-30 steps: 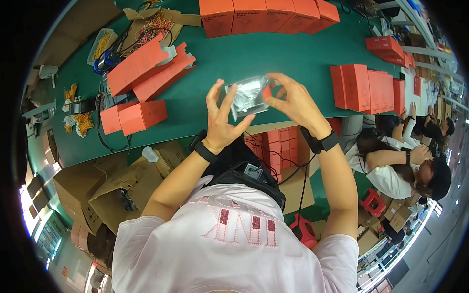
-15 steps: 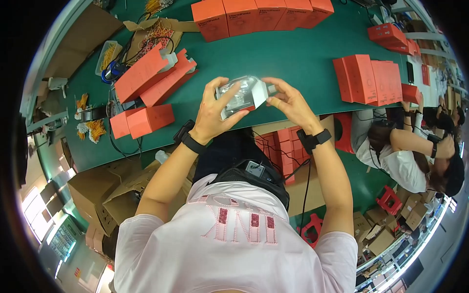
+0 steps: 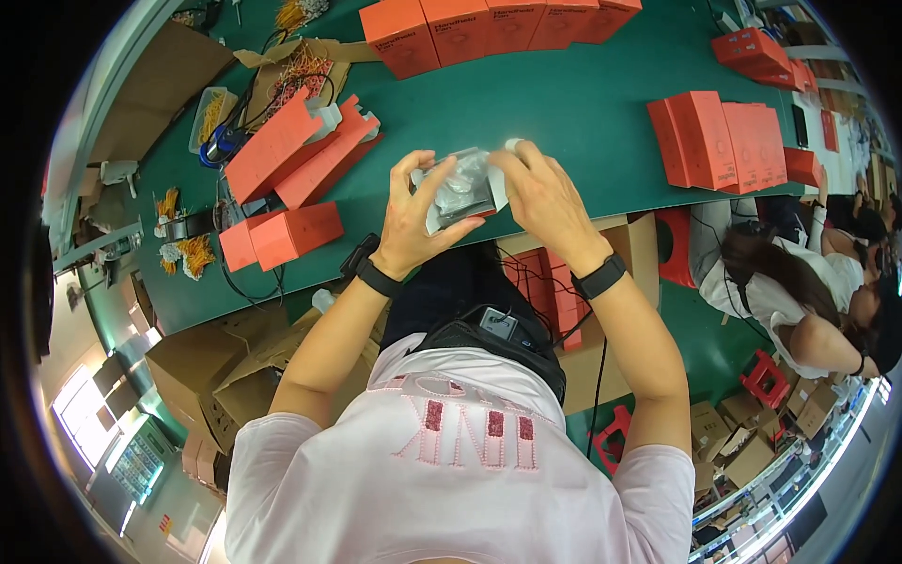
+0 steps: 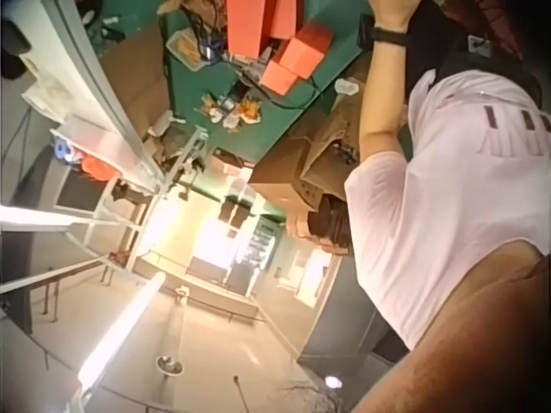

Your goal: Placing electronic components into protective plastic bags and then into red cardboard boxes.

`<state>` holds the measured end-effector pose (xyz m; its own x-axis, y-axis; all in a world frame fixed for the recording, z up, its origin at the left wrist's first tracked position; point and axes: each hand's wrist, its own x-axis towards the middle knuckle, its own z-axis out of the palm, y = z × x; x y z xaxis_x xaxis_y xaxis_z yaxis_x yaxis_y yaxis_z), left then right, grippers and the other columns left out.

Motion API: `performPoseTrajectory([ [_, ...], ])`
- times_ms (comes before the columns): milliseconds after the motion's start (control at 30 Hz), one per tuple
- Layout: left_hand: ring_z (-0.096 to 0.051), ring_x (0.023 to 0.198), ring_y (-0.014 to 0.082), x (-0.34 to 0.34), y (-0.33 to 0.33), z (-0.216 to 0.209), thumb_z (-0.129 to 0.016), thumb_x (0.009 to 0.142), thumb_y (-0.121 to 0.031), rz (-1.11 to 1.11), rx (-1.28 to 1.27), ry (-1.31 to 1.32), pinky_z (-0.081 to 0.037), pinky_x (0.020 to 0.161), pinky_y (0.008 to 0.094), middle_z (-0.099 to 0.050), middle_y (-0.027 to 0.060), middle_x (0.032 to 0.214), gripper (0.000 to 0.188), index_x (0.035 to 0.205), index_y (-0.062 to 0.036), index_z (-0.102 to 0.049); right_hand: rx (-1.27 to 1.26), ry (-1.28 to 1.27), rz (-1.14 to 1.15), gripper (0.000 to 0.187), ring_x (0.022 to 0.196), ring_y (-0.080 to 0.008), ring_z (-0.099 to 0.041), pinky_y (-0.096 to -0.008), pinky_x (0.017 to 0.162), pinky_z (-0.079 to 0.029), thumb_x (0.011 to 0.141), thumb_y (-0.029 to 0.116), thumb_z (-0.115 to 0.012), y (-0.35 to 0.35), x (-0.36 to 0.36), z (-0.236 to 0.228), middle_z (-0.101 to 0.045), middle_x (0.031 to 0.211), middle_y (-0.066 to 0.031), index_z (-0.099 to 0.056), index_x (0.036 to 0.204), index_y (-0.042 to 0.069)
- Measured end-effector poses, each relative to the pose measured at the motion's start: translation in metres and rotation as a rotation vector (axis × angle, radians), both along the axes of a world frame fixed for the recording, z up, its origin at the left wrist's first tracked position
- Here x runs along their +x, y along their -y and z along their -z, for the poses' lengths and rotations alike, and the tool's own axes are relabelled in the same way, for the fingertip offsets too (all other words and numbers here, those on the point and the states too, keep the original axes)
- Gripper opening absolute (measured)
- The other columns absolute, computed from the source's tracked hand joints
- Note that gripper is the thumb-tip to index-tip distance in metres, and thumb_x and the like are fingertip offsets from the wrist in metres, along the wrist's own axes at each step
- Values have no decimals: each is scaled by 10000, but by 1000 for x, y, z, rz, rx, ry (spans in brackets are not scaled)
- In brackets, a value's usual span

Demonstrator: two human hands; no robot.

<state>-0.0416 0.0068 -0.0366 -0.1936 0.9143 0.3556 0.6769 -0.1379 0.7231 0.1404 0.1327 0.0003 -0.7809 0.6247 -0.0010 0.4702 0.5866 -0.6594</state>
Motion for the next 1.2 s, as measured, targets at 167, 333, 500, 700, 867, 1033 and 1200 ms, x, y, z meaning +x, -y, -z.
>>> performPoseTrajectory([
  [167,-522,1182,372,2,3,3,-924,634,-277,-24,10,87,-512,961,452,-424,198,1306,831,1339,-57,-544,80,-41,-20,237,1115,-358,-585,-434,967,-463,947,129,-598,8,-6,-9,-591,1199,-157,-635,1171,61],
  [333,-506,1201,380,10,-3,7,-929,626,-267,-49,54,127,-508,967,453,-405,199,1322,825,1326,-61,-545,90,171,0,221,1181,-364,-560,-444,1040,-416,944,216,-639,0,-11,-11,-582,1282,-198,-701,1072,47],
  [500,-487,1216,385,9,-4,10,-924,629,-281,-22,21,148,-505,964,449,-415,201,1332,723,1255,-103,-609,-126,152,156,225,1172,-369,-577,-446,1012,-443,919,220,-670,-4,-17,-10,-623,1223,-211,-722,1032,32],
  [700,-504,1180,387,-1,-13,-6,-896,648,-314,104,-58,-23,-517,928,445,-459,193,1324,648,1223,-135,-656,-143,89,125,223,1126,-362,-617,-459,997,-459,896,219,-694,-10,-12,7,-665,1174,-207,-734,985,19],
  [867,-516,1168,386,4,-19,-21,-854,690,-378,135,-281,-93,-537,888,441,-464,198,1314,696,1305,-157,-616,295,218,46,214,1113,-353,-628,-525,1071,-390,880,231,-715,1,-15,-1,-682,1152,-183,-734,931,24],
  [1033,-519,1170,393,-4,-15,-21,-852,695,-380,118,-297,-110,-519,929,440,-470,206,1314,725,1319,-120,-590,43,79,124,317,1204,-366,-565,-556,1114,-336,845,301,-758,8,5,-15,-636,1233,-178,-699,1046,62],
  [1200,-512,1181,411,-3,-20,-15,-855,699,-390,152,-190,-108,-472,1003,458,-458,214,1348,752,1324,-87,-567,175,235,-143,242,1286,-357,-491,-557,1126,-328,852,235,-739,-3,15,-20,-495,1425,-178,-705,1039,85],
])
